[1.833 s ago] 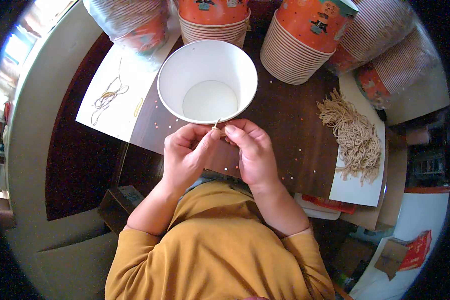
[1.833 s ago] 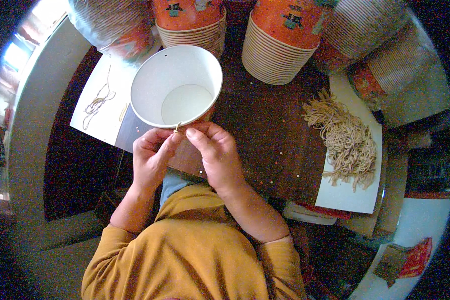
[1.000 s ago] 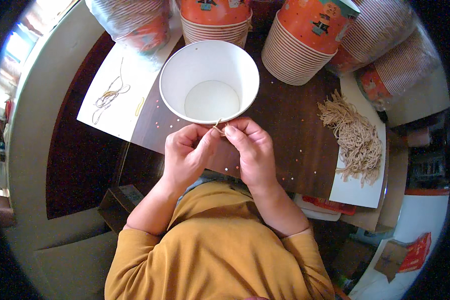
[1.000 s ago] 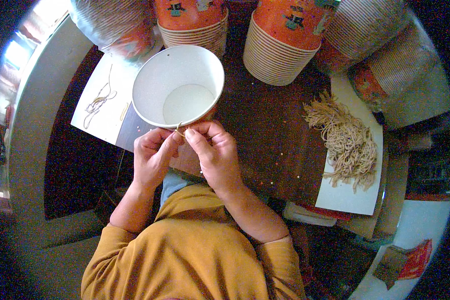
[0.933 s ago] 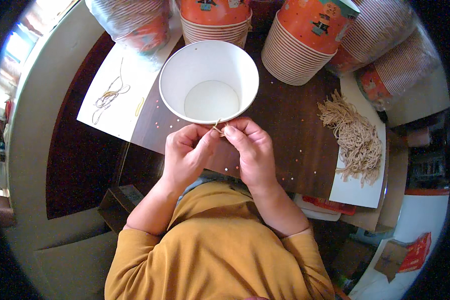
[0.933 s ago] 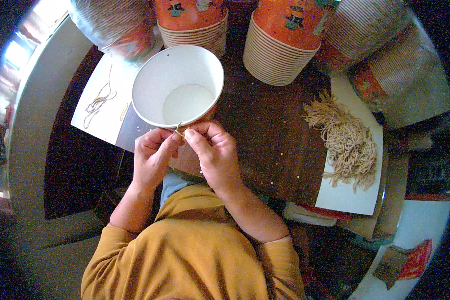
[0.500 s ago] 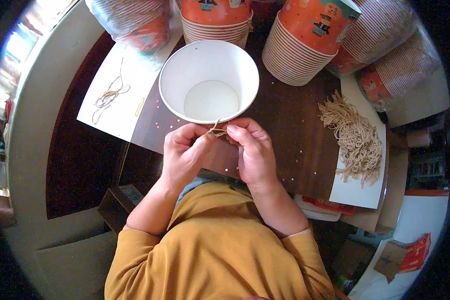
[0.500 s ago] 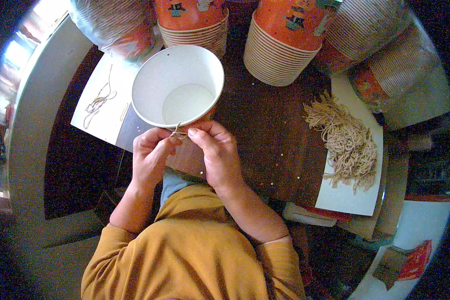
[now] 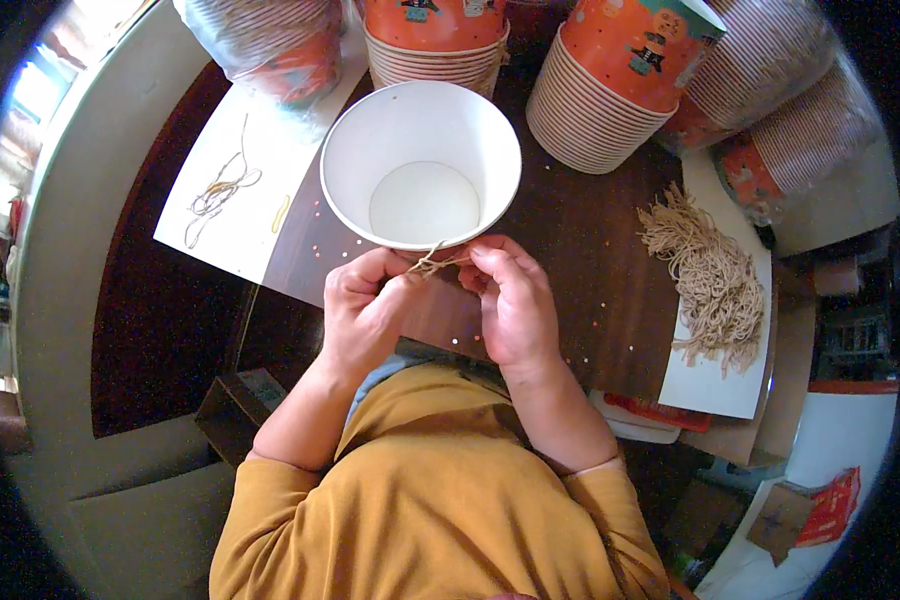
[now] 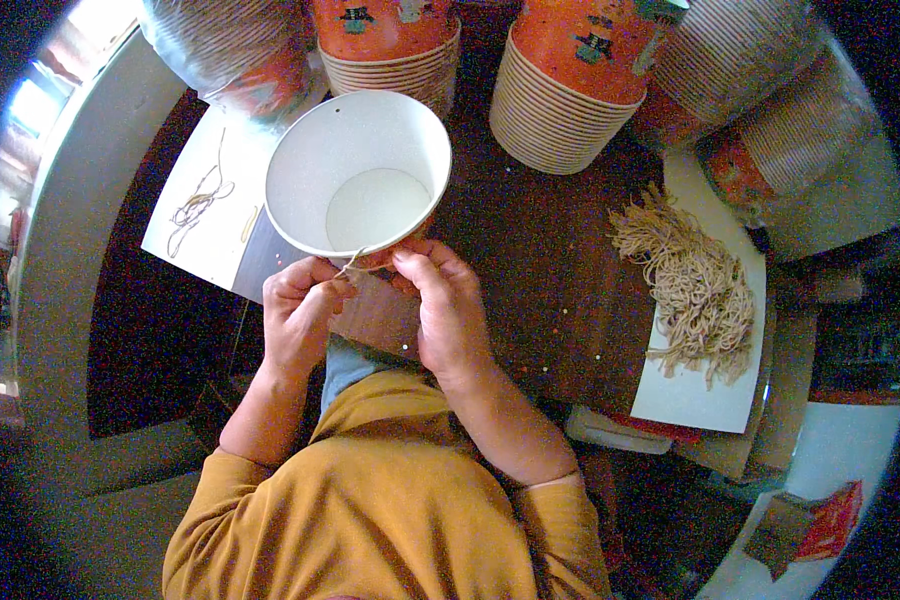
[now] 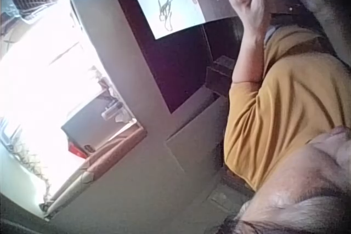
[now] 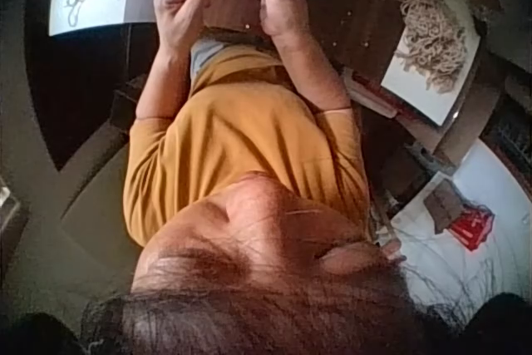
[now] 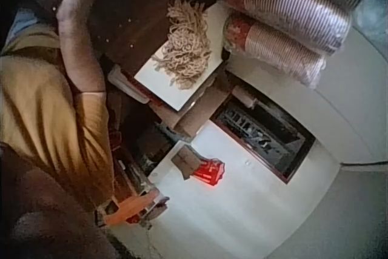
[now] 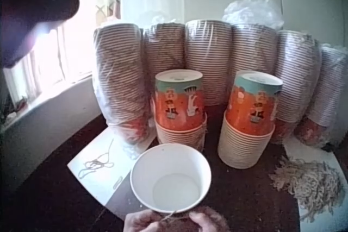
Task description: The person threads a string through pre-punched holes in the rim of paper buckets to create handles.
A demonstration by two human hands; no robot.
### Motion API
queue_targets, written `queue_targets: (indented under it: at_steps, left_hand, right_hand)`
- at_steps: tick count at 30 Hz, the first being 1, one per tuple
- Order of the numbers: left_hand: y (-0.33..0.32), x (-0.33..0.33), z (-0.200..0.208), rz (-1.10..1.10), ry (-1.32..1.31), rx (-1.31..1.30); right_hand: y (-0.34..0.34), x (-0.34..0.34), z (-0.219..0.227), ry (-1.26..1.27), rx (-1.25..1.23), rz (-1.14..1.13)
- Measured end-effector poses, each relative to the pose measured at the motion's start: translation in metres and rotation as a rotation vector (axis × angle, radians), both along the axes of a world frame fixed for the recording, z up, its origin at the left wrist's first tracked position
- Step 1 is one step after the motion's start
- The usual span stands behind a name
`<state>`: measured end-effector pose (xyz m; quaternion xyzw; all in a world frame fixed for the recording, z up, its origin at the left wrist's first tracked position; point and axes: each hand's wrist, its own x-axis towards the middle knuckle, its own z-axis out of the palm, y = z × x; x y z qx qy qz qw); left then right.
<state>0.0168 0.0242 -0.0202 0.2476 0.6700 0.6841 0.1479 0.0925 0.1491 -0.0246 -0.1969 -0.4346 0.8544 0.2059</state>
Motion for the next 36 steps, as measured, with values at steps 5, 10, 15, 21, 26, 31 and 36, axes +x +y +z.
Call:
queue_targets:
  at_steps: [5,10,15,21,26,31,36]
  left_hand:
    - [-0.003,-0.001,-0.002,-0.025,-0.010,0.000]
    - [-0.007,-0.004,0.002,-0.094,-0.126,0.040]
    - [-0.002,0.000,0.006,-0.061,-0.044,-0.046]
    - [0.001,-0.001,0.004,-0.003,0.081,-0.119]
    - [0.000,0.002,0.009,0.024,0.055,-0.073]
    - [-0.005,0.001,0.012,0.014,0.055,-0.102]
    - [-0.006,0.003,0.014,0.012,0.119,-0.110]
  right_hand:
    - [0.002,0.001,0.000,-0.018,0.030,0.021]
    - [0.007,0.004,-0.001,-0.051,0.187,0.044]
    - [0.007,0.004,-0.002,-0.013,0.276,0.045]
    - [0.004,0.002,-0.001,0.047,0.210,0.024]
    - [0.004,0.002,-0.001,-0.011,0.233,-0.015]
    - [0.013,0.002,-0.006,-0.030,0.293,-0.040]
    - [0.023,0.004,-0.001,-0.174,0.794,-0.057]
